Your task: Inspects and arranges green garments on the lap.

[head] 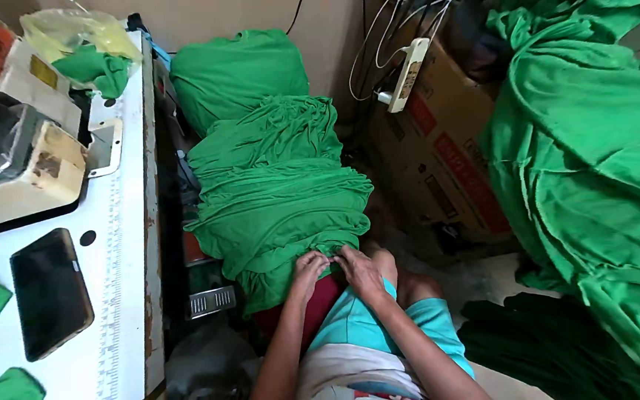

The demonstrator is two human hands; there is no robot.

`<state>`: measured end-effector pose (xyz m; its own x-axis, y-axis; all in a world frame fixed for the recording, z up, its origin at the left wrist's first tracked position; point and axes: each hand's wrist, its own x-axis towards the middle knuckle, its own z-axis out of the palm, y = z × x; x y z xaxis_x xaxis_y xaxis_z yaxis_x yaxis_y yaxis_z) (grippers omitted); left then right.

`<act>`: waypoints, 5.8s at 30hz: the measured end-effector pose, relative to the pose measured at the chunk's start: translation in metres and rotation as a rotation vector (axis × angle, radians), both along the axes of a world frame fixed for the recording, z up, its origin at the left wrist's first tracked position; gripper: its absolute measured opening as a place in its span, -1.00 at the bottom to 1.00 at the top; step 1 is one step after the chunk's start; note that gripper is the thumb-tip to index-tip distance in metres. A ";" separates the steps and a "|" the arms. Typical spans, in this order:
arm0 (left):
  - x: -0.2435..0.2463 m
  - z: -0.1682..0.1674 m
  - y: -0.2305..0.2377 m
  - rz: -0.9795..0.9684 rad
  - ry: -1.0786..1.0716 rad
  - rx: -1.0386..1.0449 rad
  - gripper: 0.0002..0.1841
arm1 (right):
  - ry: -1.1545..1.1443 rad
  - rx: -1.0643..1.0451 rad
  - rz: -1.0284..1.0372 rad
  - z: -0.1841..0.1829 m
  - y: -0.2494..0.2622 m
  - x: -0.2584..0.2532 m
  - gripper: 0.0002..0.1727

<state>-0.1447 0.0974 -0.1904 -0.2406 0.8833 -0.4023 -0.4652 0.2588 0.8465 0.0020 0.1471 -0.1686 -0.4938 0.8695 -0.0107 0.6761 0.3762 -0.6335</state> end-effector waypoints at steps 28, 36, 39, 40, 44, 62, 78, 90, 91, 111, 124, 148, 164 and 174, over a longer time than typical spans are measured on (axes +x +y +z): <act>0.008 0.003 0.003 0.100 0.034 -0.018 -0.73 | -0.018 -0.271 0.000 0.007 0.020 0.007 -0.51; 0.023 0.007 0.014 -0.051 0.355 -0.138 -0.71 | 0.015 -0.224 -0.033 0.010 0.015 0.010 -0.75; 0.017 0.008 0.017 0.047 0.161 -0.137 -0.75 | 0.036 -0.244 0.002 0.013 0.006 0.013 -0.74; 0.017 0.008 0.018 0.062 0.151 -0.139 -0.73 | 0.029 -0.281 0.052 0.015 0.003 0.015 -0.73; 0.022 0.006 0.018 0.115 0.190 -0.153 -0.69 | 0.082 -0.374 0.336 0.013 -0.007 0.024 -0.63; 0.017 0.000 0.009 0.149 0.081 -0.046 -0.71 | 0.038 -0.236 -0.096 0.021 0.009 0.013 -0.71; 0.015 -0.014 -0.003 -0.043 0.435 0.099 -0.73 | 0.000 -0.206 -0.086 0.015 0.004 0.005 -0.72; 0.002 -0.002 0.005 -0.022 0.066 -0.032 -0.83 | -0.049 -0.226 0.043 0.019 -0.002 0.013 -0.47; 0.002 -0.002 0.005 -0.011 0.042 -0.028 -0.82 | -0.056 -0.207 0.006 0.019 -0.001 0.016 -0.38; 0.001 -0.009 0.001 -0.068 0.077 0.045 -0.83 | -0.013 0.170 0.114 -0.005 0.006 0.007 -0.75; -0.041 0.042 -0.020 -0.255 0.699 -0.021 -0.75 | -0.183 -0.183 0.018 0.015 0.017 0.001 -0.66; -0.023 0.002 0.033 -0.309 0.822 -0.028 -0.66 | 0.382 -0.528 -0.160 -0.018 0.075 0.014 -0.64; 0.031 0.011 0.020 -0.183 1.050 0.144 -0.76 | 0.350 -0.693 -0.121 -0.005 0.065 0.015 -0.65; 0.017 -0.014 -0.014 0.006 1.196 0.386 -0.68 | 0.398 -0.720 -0.142 -0.008 0.066 0.015 -0.67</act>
